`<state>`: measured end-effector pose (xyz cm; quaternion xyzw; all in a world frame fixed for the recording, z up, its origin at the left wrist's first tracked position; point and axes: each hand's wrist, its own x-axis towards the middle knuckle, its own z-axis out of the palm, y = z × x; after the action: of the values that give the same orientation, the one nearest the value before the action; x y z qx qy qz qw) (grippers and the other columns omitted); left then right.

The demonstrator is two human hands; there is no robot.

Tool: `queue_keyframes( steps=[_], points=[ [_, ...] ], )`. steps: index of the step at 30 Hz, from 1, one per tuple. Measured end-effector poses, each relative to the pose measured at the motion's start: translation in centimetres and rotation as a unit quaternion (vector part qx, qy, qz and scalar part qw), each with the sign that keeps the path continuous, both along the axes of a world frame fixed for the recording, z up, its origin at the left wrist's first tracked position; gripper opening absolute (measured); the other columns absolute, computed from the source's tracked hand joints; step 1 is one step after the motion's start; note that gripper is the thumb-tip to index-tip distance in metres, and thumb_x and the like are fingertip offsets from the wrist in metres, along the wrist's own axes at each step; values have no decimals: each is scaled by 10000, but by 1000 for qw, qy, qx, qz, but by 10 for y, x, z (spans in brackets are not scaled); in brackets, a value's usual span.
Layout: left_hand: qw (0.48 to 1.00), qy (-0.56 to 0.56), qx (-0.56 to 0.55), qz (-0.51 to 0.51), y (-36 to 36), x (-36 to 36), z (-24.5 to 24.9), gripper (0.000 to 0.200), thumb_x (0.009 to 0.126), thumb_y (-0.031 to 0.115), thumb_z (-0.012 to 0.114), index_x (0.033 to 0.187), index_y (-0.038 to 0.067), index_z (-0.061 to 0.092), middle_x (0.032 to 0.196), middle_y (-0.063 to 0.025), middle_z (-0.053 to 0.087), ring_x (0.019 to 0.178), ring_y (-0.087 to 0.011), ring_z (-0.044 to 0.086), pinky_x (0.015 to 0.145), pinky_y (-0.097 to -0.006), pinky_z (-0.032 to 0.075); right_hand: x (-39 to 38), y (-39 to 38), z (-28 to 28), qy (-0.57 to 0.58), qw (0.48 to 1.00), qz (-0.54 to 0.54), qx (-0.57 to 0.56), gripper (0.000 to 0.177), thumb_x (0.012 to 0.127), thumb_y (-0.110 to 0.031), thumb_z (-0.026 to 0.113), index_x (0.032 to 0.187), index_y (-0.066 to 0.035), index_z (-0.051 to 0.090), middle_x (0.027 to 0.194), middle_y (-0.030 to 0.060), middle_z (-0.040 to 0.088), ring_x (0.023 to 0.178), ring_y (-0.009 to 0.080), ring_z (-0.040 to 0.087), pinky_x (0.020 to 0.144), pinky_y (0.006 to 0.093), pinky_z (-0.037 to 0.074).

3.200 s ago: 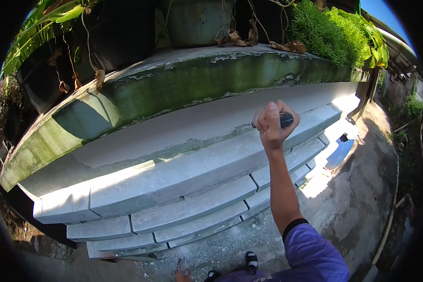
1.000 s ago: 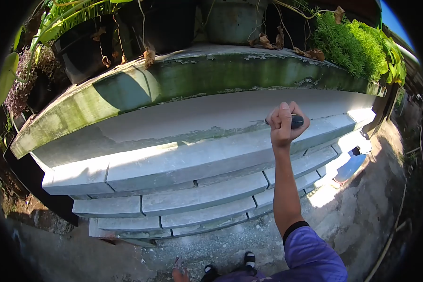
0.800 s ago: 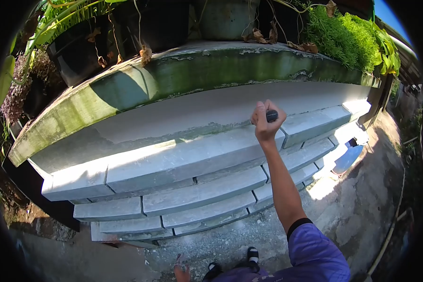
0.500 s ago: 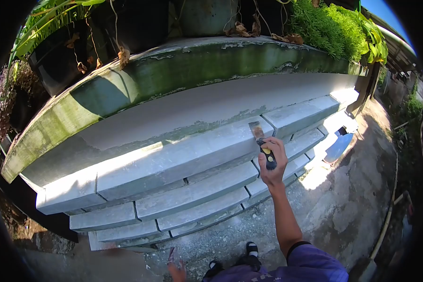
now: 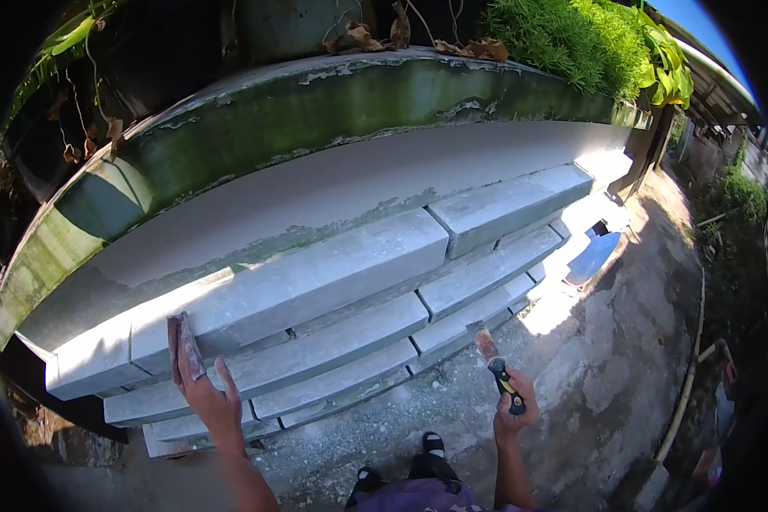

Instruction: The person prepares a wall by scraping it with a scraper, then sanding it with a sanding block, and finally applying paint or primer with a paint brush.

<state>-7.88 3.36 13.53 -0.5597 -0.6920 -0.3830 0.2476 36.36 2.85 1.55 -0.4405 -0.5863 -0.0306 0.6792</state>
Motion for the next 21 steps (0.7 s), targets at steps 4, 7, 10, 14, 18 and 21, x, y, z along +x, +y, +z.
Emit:
queue_keyframes(
  steps=[4, 7, 10, 14, 18, 21],
  points=[
    [998, 28, -29, 39, 50, 58, 19, 603, 893, 242, 617, 1378, -63, 430, 1374, -236, 490, 1299, -382, 436, 1089, -445, 295, 34, -12, -7, 47, 993, 0, -106, 165, 895, -56, 563, 1033, 33, 577, 1095, 253, 668, 1021, 325, 651, 939, 411, 490],
    [998, 42, -31, 45, 79, 114, 29, 592, 915, 311, 602, 1317, -105, 480, 1367, -247, 494, 1305, -371, 437, 1089, -456, 303, 62, -9, -8, 83, 987, 6, -136, 150, 901, -9, 533, 1034, 49, 567, 1099, 255, 667, 1031, 316, 650, 950, 408, 487],
    [994, 49, -72, 59, 113, 173, 31, 642, 930, 392, 569, 1249, -163, 517, 1347, -275, 503, 1309, -369, 437, 1092, -459, 305, 93, -6, -15, 91, 987, -9, -135, 177, 903, -82, 588, 1036, 35, 585, 1099, 269, 666, 1038, 332, 656, 935, 417, 501],
    [993, 82, -52, 62, 160, 249, 26, 707, 929, 449, 546, 1193, -206, 538, 1321, -327, 501, 1314, -380, 430, 1105, -447, 300, 131, -3, -25, 111, 985, -17, -128, 173, 900, -68, 579, 1024, 52, 579, 1086, 273, 665, 1031, 338, 654, 935, 431, 500],
    [996, 79, -33, -1, 185, 321, 30, 730, 911, 435, 570, 1222, -221, 498, 1317, -350, 490, 1332, -388, 409, 1126, -437, 282, 161, -5, -39, 146, 980, -23, -136, 160, 897, -37, 558, 1023, 60, 570, 1078, 276, 663, 1034, 342, 647, 945, 441, 492],
    [994, 33, -10, -103, 206, 367, 28, 745, 899, 409, 592, 1265, -223, 450, 1330, -358, 468, 1348, -393, 388, 1137, -433, 269, 179, -10, -48, 146, 977, -30, -155, 149, 927, -28, 526, 1034, 69, 560, 1094, 262, 655, 1042, 319, 633, 963, 440, 478]
  ],
)
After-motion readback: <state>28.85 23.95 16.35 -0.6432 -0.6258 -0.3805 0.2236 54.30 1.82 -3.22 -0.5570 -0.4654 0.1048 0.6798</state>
